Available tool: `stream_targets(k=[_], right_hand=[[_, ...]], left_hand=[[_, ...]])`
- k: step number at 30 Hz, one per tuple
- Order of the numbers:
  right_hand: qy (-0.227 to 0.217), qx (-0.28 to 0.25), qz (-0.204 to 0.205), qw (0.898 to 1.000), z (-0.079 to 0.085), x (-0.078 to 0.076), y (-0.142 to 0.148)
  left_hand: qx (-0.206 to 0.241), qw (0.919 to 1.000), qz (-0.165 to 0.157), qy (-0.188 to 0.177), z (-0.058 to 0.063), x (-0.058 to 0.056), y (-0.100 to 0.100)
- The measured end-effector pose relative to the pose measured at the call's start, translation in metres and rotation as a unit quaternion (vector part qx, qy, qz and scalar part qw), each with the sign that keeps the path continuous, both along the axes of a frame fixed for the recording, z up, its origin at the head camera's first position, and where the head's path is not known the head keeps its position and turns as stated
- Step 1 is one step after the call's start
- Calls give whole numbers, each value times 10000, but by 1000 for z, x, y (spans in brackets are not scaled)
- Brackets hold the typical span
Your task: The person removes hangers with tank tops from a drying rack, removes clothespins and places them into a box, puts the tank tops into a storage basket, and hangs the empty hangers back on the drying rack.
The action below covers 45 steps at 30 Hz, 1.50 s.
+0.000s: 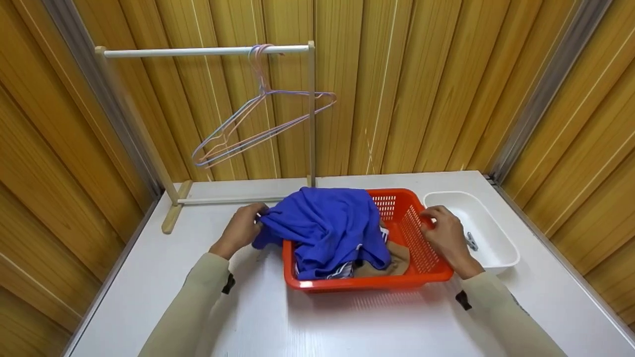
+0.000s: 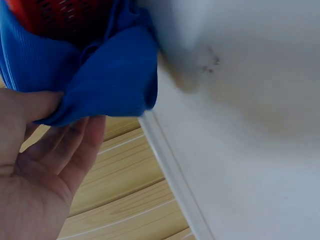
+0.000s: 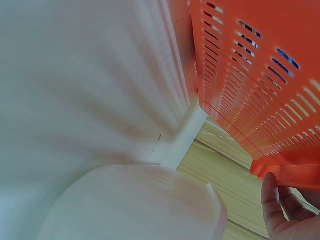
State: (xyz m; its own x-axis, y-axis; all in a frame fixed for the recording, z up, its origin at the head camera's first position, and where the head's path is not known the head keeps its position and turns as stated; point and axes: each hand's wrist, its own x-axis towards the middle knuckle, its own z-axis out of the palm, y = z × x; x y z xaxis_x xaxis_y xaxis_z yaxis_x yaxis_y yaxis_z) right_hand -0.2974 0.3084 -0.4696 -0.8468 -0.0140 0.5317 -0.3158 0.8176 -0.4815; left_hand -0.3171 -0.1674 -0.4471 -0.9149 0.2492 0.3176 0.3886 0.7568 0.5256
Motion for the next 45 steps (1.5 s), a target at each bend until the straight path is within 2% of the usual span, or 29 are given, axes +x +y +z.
stream_targets(k=[5, 9, 15, 21, 23, 25, 29, 33, 37, 39, 41, 45], right_hand=[[-37, -13, -2, 10000, 1, -1, 0], [-89, -37, -10, 10000, 0, 0, 0], [-86, -72, -15, 9999, 0, 1, 0], [7, -22, 27, 10000, -2, 1, 2], [25, -11, 30, 10000, -3, 1, 3], [57, 22, 24, 10000, -3, 0, 3], [70, 18, 16, 10000, -3, 0, 3], [104, 34, 6, 9999, -3, 0, 3], [85, 16, 16, 10000, -2, -1, 3], [46, -7, 25, 10000, -1, -1, 2], [4, -29, 23, 10000, -1, -1, 2], [-93, -64, 29, 9999, -1, 0, 1]], left_hand=[[633, 9966, 196, 497, 27, -2, 11], [996, 9903, 158, 955, 49, 0, 28], [1005, 9800, -247, 1699, 76, 11, 58], [988, 9724, -731, 1985, 94, 30, 85], [846, 9720, -897, 2000, 95, 39, 94], [581, 9743, -1152, 1848, 93, 48, 102], [-364, 9766, -1688, 1284, 77, 60, 112], [-1338, 9663, -2062, 768, 56, 66, 116], [-1935, 9536, -2248, 521, 42, 69, 118], [-2010, 9504, -2337, 421, 40, 69, 118], [-1914, 9516, -2385, 314, 43, 69, 116], [-1147, 9663, -2279, 352, 55, 61, 105]])
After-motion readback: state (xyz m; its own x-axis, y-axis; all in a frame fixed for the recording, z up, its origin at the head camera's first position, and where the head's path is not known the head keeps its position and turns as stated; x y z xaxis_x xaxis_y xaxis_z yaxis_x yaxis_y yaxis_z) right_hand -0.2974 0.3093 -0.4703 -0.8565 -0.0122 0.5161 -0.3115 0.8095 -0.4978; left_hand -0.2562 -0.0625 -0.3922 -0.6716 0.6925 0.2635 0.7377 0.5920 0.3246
